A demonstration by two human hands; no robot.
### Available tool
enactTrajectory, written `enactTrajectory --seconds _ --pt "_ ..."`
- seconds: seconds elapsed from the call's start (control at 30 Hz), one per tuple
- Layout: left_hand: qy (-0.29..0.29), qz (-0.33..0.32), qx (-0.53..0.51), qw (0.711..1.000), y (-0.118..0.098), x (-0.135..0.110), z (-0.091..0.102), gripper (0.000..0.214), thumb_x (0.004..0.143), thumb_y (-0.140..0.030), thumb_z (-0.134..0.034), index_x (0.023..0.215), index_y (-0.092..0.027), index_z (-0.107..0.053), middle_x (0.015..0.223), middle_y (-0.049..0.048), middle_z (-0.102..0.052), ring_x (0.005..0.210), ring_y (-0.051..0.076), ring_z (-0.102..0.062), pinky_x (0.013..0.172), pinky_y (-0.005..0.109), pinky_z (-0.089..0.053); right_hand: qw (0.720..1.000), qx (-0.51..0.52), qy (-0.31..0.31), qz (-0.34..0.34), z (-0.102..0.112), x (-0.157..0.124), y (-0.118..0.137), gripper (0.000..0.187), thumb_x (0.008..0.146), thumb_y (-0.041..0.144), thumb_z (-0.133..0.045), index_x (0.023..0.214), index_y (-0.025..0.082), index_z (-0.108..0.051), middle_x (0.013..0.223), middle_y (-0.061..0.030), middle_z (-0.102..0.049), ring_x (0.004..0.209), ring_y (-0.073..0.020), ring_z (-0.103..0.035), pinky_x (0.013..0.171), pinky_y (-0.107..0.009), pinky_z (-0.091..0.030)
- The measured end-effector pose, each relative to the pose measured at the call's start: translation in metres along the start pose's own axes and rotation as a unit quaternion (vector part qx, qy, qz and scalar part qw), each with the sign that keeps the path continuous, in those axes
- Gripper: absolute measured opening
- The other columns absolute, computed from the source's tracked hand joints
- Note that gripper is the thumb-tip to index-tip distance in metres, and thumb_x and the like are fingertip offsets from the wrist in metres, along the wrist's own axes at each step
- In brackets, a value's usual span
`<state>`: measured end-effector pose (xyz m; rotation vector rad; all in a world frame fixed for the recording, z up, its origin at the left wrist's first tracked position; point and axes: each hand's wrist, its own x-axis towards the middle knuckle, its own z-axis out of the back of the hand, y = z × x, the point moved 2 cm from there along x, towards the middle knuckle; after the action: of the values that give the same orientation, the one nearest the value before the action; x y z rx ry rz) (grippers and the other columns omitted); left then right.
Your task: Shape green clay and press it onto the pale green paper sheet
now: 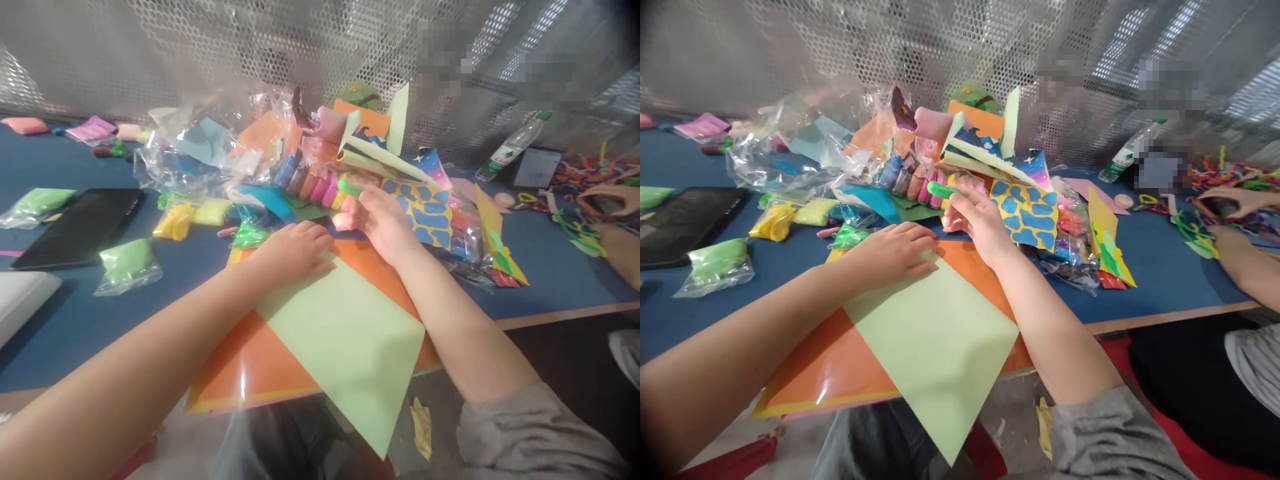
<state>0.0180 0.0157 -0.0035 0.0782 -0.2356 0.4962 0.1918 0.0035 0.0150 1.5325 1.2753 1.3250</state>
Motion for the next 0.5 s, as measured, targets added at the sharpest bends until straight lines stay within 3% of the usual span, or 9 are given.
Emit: enactTrajectory --seconds 0.23,0.4,0.5 --pt "0.016 -0.016 -0.016 1.0 0.005 -0.001 0.01 0.025 0.09 -0.037 -0.049 0.086 -0.019 -0.067 0.101 0.0075 -0.064 0.097 0.023 -0.056 0.085 0.036 -0.044 0.999 -0.034 -0.012 0.011 0.005 0.002 0.003 0.032 0.071 0.048 -0.072 0.093 0.025 -0.066 0.069 0.0041 -0.056 0.061 -0.0106 -0.055 0.059 -0.027 -0.05" --pt "-0.033 0.057 0.1 0.993 0.013 -0.005 0.029 0.022 0.088 -0.024 -0.045 0.077 -0.015 -0.062 0.074 0.0093 -0.064 0.079 0.026 -0.06 0.07 0.037 -0.041 0.98 -0.142 -0.101 0.098 0.005 -0.005 0.015 0.035 0.072 0.05 -0.07 0.099 0.027 -0.064 0.07 0.0031 -0.061 0.063 -0.0132 -0.06 0.063 -0.03 -0.051" --pt "-0.017 0.105 0.11 0.988 0.015 -0.008 0.031 0.023 0.087 -0.024 -0.044 0.074 -0.015 -0.061 0.062 0.0081 -0.063 0.064 0.024 -0.061 0.065 0.036 -0.038 0.964 -0.189 -0.126 0.138 0.0 -0.008 0.022 0.031 0.071 0.045 -0.073 0.096 0.028 -0.066 0.081 0.0011 -0.066 0.07 -0.0155 -0.063 0.066 -0.032 -0.053"
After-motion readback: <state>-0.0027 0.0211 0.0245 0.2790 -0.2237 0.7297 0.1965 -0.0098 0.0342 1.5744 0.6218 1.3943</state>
